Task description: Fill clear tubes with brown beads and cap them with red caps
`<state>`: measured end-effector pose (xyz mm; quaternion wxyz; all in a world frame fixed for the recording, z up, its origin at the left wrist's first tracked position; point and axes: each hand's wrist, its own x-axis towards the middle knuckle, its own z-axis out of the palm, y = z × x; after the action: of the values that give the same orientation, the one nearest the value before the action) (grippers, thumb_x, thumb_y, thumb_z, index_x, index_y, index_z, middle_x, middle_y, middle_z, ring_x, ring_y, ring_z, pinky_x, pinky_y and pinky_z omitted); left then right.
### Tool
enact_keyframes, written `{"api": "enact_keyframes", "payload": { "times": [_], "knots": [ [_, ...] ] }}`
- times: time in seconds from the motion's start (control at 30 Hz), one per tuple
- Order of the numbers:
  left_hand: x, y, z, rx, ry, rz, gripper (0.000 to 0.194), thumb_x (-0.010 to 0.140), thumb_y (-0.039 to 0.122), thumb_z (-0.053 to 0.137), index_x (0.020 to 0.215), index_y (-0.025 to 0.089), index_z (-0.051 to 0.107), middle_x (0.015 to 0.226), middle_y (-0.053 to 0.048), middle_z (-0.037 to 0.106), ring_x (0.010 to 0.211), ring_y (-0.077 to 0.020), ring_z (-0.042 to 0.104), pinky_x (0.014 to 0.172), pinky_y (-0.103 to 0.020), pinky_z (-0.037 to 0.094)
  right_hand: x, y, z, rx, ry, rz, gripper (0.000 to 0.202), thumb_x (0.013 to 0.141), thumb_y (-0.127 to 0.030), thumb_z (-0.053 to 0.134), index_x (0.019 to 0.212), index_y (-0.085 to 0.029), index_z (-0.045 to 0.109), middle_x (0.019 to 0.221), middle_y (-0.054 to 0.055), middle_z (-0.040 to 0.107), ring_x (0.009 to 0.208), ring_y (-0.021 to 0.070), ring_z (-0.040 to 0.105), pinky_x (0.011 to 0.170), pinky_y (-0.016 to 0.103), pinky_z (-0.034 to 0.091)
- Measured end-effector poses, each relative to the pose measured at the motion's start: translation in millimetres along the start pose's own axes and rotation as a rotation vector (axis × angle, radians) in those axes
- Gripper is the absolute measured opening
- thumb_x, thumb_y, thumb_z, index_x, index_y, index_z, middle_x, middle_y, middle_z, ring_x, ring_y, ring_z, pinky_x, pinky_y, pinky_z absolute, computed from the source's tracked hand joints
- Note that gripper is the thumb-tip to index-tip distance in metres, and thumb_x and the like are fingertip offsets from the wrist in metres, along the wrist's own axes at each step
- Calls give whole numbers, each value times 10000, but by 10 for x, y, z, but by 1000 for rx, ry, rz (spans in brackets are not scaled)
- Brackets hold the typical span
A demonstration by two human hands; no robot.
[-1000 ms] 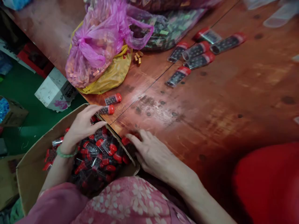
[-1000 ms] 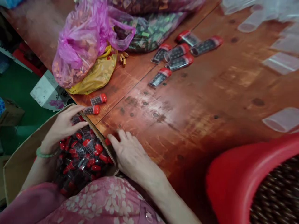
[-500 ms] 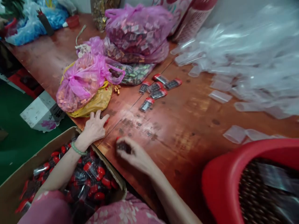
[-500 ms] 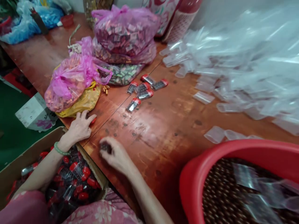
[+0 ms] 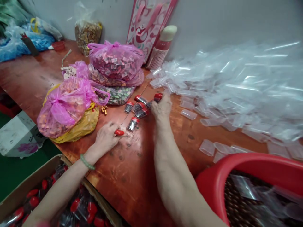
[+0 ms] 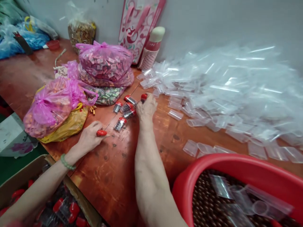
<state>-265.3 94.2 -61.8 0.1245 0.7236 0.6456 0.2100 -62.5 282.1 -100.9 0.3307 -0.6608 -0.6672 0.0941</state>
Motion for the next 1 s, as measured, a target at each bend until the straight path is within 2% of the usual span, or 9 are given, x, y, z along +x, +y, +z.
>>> {"api": "enact_keyframes", "payload": {
  "times": [0.07, 0.17, 0.23, 0.3, 0.4, 0.5, 0.6, 0.7, 1.0],
  "knots": [
    [312, 111, 137, -15, 56, -41, 311, 840, 486, 618, 800, 180, 578, 963, -50, 597, 843, -176, 597, 735, -280, 473, 122, 2, 54, -47, -72, 38, 420, 828, -262, 402, 1197, -136, 560, 1123, 183, 566, 1055, 301, 514, 912, 494, 417],
    [659, 206, 338, 16, 77, -62, 564, 678, 619, 721, 980, 162, 587, 1200, -109, 557, 995, -240, 610, 819, -325, 500, 205, -89, 126, -103, -201, 31, 445, 853, -491, 470, 1160, -214, 635, 1201, 161, 544, 1139, 327, 471, 936, 506, 404],
    [784, 239, 437, 80, 63, -54, 796, 555, 642, 789, 1140, 164, 535, 1395, -156, 433, 1112, -307, 580, 885, -382, 500, 225, -161, 164, -125, -281, 1, 562, 799, -653, 504, 1204, -283, 629, 1300, 137, 511, 1195, 350, 435, 961, 542, 377],
    [861, 259, 491, 128, 28, -82, 928, 498, 634, 822, 1222, 174, 469, 1485, -192, 317, 1154, -353, 562, 890, -419, 504, 235, -222, 192, -147, -347, -21, 648, 736, -732, 536, 1224, -314, 621, 1338, 123, 505, 1218, 368, 420, 978, 570, 348],
    [964, 267, 501, 108, -64, -152, 919, 550, 585, 823, 1247, 159, 402, 1414, -221, 388, 1126, -356, 588, 867, -412, 506, 225, -304, 214, -189, -389, -20, 661, 725, -724, 564, 1184, -256, 646, 1282, 156, 545, 1191, 382, 445, 969, 584, 335],
    [1049, 259, 482, 82, -140, -175, 773, 681, 444, 773, 1261, 143, 361, 1276, -189, 497, 1105, -331, 607, 869, -402, 496, 153, -376, 187, -229, -380, 5, 616, 794, -674, 513, 1164, -200, 647, 1259, 191, 551, 1182, 390, 462, 937, 580, 358],
    [1045, 258, 466, 88, -150, -178, 591, 748, 320, 687, 1222, 130, 390, 1234, -185, 525, 1072, -318, 627, 846, -397, 500, 18, -420, 99, -247, -373, 42, 588, 831, -634, 476, 1134, -161, 653, 1225, 206, 579, 1159, 378, 498, 907, 519, 399],
    [936, 266, 443, 84, -152, -170, 472, 744, 277, 644, 1145, 142, 435, 1158, -156, 588, 1020, -307, 652, 815, -383, 507, -156, -446, -18, -247, -389, 80, 554, 840, -604, 471, 1077, -141, 662, 1129, 201, 640, 1066, 332, 574, 863, 428, 431],
    [428, 294, 309, 53, -118, -291, 439, 731, 356, 607, 1091, 157, 455, 1002, -146, 680, 951, -307, 681, 731, -356, 512, -773, -643, -263, -147, -477, 130, 375, 843, -494, 502, 963, -171, 649, 981, 146, 699, 901, 254, 635, 731, 326, 424]
  ]
}}
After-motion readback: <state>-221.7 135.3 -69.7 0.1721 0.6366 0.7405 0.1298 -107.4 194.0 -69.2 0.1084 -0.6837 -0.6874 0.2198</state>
